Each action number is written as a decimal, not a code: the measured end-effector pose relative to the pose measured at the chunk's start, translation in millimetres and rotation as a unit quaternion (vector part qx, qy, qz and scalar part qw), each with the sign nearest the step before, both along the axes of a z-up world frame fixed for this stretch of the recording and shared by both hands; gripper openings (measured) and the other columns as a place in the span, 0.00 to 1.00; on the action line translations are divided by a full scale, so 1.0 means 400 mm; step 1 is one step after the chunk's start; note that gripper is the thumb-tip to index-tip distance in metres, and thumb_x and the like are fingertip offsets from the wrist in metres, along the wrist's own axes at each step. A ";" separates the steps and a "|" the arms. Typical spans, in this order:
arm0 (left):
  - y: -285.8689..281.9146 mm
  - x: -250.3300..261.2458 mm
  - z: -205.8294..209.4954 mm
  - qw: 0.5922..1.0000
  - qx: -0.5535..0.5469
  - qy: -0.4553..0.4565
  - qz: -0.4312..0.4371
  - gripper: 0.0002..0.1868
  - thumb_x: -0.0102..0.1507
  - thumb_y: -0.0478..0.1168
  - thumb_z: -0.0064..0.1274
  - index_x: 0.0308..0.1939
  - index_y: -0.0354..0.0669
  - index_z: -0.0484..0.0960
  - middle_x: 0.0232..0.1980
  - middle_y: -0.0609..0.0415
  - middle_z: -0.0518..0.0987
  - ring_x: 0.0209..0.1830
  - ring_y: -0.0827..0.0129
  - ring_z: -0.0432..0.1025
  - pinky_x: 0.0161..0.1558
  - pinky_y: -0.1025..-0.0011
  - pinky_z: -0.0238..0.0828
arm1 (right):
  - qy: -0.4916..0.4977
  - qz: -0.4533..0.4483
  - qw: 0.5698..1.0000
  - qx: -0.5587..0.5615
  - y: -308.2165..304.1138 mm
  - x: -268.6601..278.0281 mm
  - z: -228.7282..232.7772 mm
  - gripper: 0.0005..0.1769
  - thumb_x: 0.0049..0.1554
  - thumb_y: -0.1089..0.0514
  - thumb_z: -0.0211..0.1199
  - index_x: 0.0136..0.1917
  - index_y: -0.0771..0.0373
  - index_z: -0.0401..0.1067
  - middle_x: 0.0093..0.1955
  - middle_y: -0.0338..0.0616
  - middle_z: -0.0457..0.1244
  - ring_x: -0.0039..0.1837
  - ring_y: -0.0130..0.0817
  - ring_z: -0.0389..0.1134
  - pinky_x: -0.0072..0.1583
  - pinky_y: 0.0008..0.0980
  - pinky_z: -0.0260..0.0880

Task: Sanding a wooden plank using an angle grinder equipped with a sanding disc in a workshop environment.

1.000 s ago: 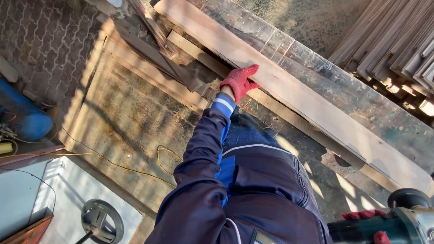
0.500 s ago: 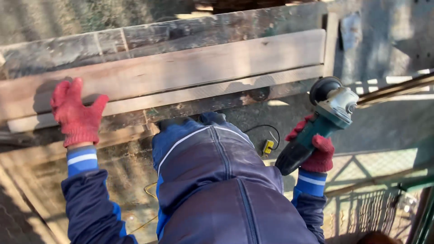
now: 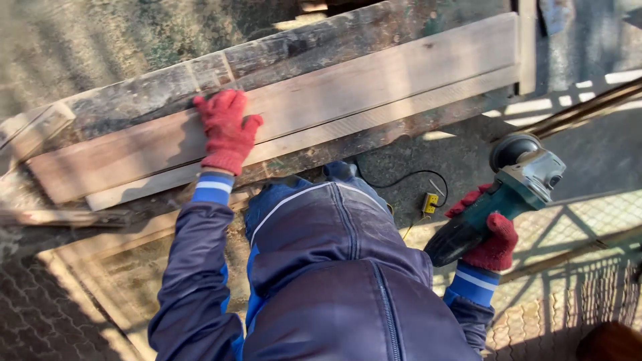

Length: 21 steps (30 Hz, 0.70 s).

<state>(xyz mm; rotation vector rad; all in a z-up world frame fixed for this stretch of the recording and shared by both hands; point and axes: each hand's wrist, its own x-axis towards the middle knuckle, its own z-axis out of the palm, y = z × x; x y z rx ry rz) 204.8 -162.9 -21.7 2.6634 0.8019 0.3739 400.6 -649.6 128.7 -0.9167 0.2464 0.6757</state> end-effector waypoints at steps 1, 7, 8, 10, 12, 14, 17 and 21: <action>0.004 0.000 -0.001 0.999 -0.006 -0.035 -0.018 0.26 0.60 0.50 0.63 0.57 0.38 0.84 0.60 0.48 0.76 0.61 0.50 0.66 0.73 0.43 0.37 | -0.006 0.005 1.000 -0.017 0.007 -0.014 -0.003 0.39 0.47 0.59 0.68 0.71 0.68 0.62 0.54 0.57 0.67 0.50 0.52 0.72 0.54 0.48 0.75; 0.219 -0.294 0.016 0.946 0.067 -0.132 0.287 0.25 0.68 0.51 0.58 0.66 0.45 0.79 0.70 0.48 0.70 0.69 0.53 0.66 0.70 0.56 0.61 | -0.005 0.057 0.998 -0.034 0.126 -0.110 0.024 0.40 0.47 0.59 0.70 0.72 0.65 0.64 0.55 0.54 0.68 0.52 0.51 0.72 0.57 0.49 0.75; 0.279 -0.387 0.023 0.882 0.120 -0.143 0.433 0.26 0.71 0.54 0.52 0.69 0.48 0.76 0.74 0.51 0.66 0.67 0.55 0.68 0.66 0.61 0.76 | -0.015 0.067 0.996 -0.048 0.140 -0.116 0.022 0.41 0.47 0.59 0.71 0.73 0.64 0.64 0.55 0.54 0.68 0.52 0.51 0.72 0.57 0.50 0.75; 0.375 -0.624 0.010 0.852 0.119 -0.016 0.510 0.26 0.66 0.47 0.52 0.67 0.44 0.71 0.63 0.45 0.71 0.56 0.51 0.71 0.57 0.59 0.74 | -0.006 0.114 0.993 -0.040 0.227 -0.126 0.003 0.41 0.47 0.59 0.71 0.73 0.64 0.64 0.55 0.54 0.68 0.52 0.51 0.73 0.57 0.50 0.75; 0.432 -0.804 -0.025 0.803 0.108 0.112 0.576 0.28 0.61 0.40 0.53 0.65 0.40 0.67 0.52 0.40 0.76 0.46 0.47 0.74 0.48 0.56 0.73 | 0.007 0.158 0.987 -0.034 0.302 -0.147 -0.017 0.41 0.47 0.59 0.72 0.73 0.65 0.64 0.54 0.54 0.68 0.52 0.51 0.73 0.57 0.50 0.76; 0.463 -0.888 -0.107 0.822 -0.103 0.093 0.552 0.07 0.57 0.39 0.52 0.34 0.50 0.86 0.37 0.47 0.85 0.32 0.47 0.76 0.37 0.54 0.76 | 0.010 0.196 0.980 -0.043 0.337 -0.177 -0.018 0.41 0.47 0.59 0.72 0.72 0.66 0.64 0.54 0.55 0.69 0.51 0.51 0.73 0.56 0.50 0.77; 0.428 -0.799 -0.079 0.826 0.027 0.076 0.558 0.07 0.57 0.41 0.54 0.29 0.44 0.84 0.32 0.46 0.83 0.29 0.54 0.76 0.36 0.60 0.77 | -0.002 0.222 0.973 -0.055 0.350 -0.196 0.000 0.41 0.46 0.59 0.72 0.72 0.67 0.64 0.54 0.56 0.69 0.51 0.52 0.74 0.56 0.50 0.77; 0.380 -0.770 -0.033 0.835 -0.002 0.006 0.550 0.09 0.58 0.46 0.55 0.32 0.48 0.86 0.36 0.43 0.81 0.34 0.49 0.75 0.40 0.57 0.74 | -0.021 0.249 0.965 -0.075 0.357 -0.187 0.009 0.41 0.46 0.60 0.73 0.72 0.68 0.64 0.53 0.57 0.69 0.51 0.52 0.75 0.56 0.50 0.78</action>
